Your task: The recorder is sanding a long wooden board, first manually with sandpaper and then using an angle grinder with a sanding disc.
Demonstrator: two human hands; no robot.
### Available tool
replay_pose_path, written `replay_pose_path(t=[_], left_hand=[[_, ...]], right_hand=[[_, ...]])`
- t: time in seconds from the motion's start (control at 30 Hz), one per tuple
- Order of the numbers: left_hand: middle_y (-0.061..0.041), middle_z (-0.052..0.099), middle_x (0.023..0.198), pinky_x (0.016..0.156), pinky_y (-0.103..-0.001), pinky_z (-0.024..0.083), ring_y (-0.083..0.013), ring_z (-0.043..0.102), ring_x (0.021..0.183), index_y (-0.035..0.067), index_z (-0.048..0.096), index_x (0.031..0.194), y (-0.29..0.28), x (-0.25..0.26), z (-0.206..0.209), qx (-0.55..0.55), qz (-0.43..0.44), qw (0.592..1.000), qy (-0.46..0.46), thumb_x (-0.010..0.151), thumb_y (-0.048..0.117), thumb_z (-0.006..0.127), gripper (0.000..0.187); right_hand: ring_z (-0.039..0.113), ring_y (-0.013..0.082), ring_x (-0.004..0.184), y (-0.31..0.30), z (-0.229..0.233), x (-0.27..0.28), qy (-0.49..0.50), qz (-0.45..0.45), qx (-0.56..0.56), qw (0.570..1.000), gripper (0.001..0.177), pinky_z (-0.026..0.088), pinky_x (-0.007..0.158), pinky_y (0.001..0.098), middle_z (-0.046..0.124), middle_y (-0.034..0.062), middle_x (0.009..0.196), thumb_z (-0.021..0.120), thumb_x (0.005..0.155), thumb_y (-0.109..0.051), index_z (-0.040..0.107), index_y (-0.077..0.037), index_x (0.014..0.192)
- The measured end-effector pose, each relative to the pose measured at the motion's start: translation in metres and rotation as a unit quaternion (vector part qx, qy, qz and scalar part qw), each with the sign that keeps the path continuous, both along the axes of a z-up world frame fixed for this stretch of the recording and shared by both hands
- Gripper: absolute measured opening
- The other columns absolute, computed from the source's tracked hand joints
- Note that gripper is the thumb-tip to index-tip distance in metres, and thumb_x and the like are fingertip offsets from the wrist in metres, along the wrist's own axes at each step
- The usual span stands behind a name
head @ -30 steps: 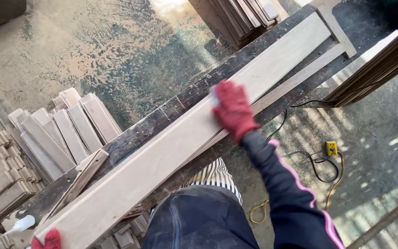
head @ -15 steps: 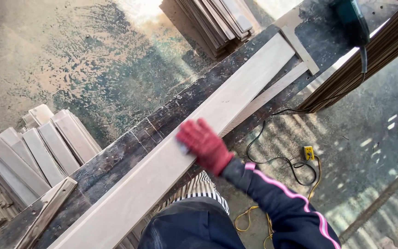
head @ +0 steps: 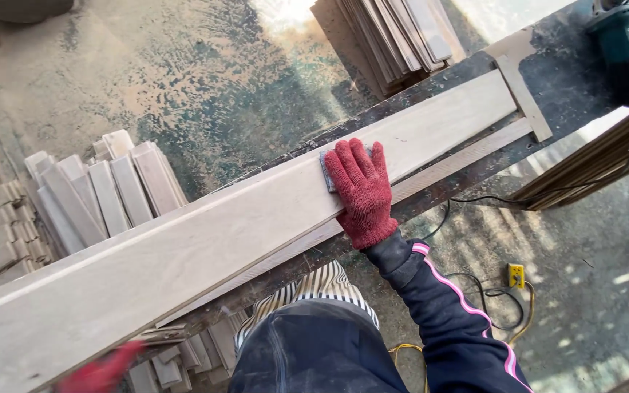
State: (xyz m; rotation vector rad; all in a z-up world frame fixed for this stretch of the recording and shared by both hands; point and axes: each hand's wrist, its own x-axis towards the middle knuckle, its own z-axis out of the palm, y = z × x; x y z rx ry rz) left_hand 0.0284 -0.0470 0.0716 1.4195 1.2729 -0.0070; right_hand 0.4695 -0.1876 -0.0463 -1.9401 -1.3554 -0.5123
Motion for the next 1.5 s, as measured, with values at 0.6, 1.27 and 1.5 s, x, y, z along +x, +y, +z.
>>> replay_pose_path(t=[0.6, 1.27, 1.5], left_hand=[[-0.008, 0.076, 0.114, 0.082, -0.037, 0.056, -0.0251, 0.070, 0.089, 0.015, 0.073, 0.129, -0.020, 0.112, -0.118, 0.516, -0.017, 0.855, 0.048, 0.087, 0.002, 0.081, 0.045], [0.003, 0.077, 0.075, 0.051, -0.025, 0.047, -0.0091, 0.055, 0.052, 0.015, 0.082, 0.105, -0.048, 0.140, -0.153, 0.281, 0.016, 0.952, -0.123, 0.087, 0.006, 0.078, 0.021], [-0.009, 0.076, 0.110, 0.090, -0.034, 0.067, -0.0192, 0.073, 0.090, 0.010, 0.077, 0.111, -0.046, 0.148, -0.124, 0.400, -0.017, 0.899, -0.178, 0.086, -0.011, 0.073, 0.032]], right_hand=[[0.023, 0.0209, 0.159, -0.007, -0.040, -0.024, 0.126, 0.045, -0.116, 0.984, 0.071, 0.005, 0.134, 0.0478, 0.028, 0.0008, 0.170, 0.035, 0.100, -0.070, 0.040, -0.031, 0.159], [0.012, 0.0312, 0.159, -0.021, -0.047, 0.007, 0.147, -0.105, -0.274, 0.945, 0.065, 0.002, 0.128, 0.0493, 0.016, 0.0125, 0.172, 0.030, 0.109, -0.050, 0.023, -0.017, 0.165], [0.011, 0.0180, 0.162, -0.001, -0.013, -0.019, 0.136, 0.141, -0.134, 0.972, 0.071, -0.003, 0.136, 0.0502, 0.015, -0.0021, 0.173, 0.019, 0.104, -0.068, 0.030, -0.029, 0.162]])
